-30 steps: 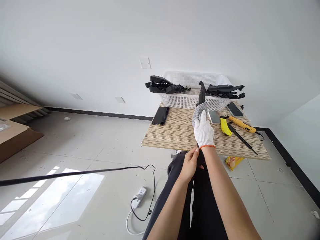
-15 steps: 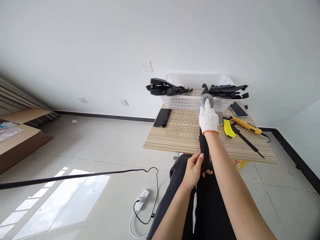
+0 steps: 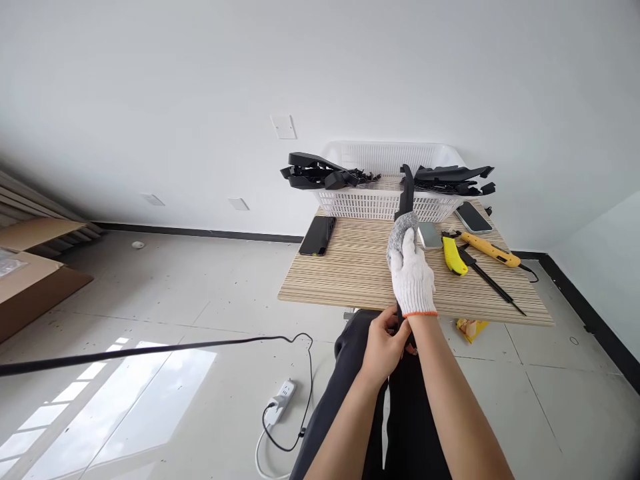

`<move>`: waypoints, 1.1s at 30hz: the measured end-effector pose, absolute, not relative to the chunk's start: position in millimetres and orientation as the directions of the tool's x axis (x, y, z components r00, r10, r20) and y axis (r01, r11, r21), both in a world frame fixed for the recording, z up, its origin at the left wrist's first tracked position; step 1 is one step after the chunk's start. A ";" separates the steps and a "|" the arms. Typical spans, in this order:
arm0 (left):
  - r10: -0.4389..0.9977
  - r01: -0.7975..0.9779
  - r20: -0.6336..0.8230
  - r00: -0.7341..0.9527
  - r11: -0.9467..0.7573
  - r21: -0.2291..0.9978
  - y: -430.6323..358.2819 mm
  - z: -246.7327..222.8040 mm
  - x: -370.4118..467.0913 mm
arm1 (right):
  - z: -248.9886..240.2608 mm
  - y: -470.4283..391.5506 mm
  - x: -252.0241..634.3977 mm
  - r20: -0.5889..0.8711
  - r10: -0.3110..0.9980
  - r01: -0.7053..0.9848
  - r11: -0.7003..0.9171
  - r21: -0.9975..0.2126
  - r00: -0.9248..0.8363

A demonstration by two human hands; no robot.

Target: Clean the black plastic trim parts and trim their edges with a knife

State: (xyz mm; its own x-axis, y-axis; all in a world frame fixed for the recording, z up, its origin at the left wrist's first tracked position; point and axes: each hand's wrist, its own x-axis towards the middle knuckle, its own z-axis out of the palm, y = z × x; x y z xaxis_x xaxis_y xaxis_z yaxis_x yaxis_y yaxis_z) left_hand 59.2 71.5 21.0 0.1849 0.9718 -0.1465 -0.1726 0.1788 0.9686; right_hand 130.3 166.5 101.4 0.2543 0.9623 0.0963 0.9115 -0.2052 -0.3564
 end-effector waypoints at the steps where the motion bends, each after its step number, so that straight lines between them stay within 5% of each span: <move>1: 0.972 -0.164 -0.141 0.187 0.173 0.971 70.6 21.2 59.9 | 100.3 160.3 130.7 0.082 0.964 0.914 -0.210 -0.348 0.253; 9: 0.990 -0.065 -0.036 0.136 0.045 0.997 66.9 22.3 58.8 | 88.9 111.8 120.3 0.268 0.946 0.969 -0.129 -0.211 0.184; 15: 0.991 0.147 -0.082 0.103 0.066 0.987 71.1 15.1 59.3 | 75.9 112.2 117.8 0.276 0.955 0.988 -0.078 -0.130 0.112; 33: 0.997 0.063 -0.059 0.045 0.056 0.996 68.7 18.1 58.0 | 108.9 119.3 103.9 0.104 0.976 0.976 -0.180 -0.125 0.193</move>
State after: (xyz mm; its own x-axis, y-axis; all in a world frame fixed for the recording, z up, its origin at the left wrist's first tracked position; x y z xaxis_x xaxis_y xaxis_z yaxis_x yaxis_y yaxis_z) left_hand 58.0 68.7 18.1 0.0450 0.9972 -0.0589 0.0631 0.0560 0.9964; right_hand 103.9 119.3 108.9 0.1933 0.9756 0.1041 0.9757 -0.1799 -0.1250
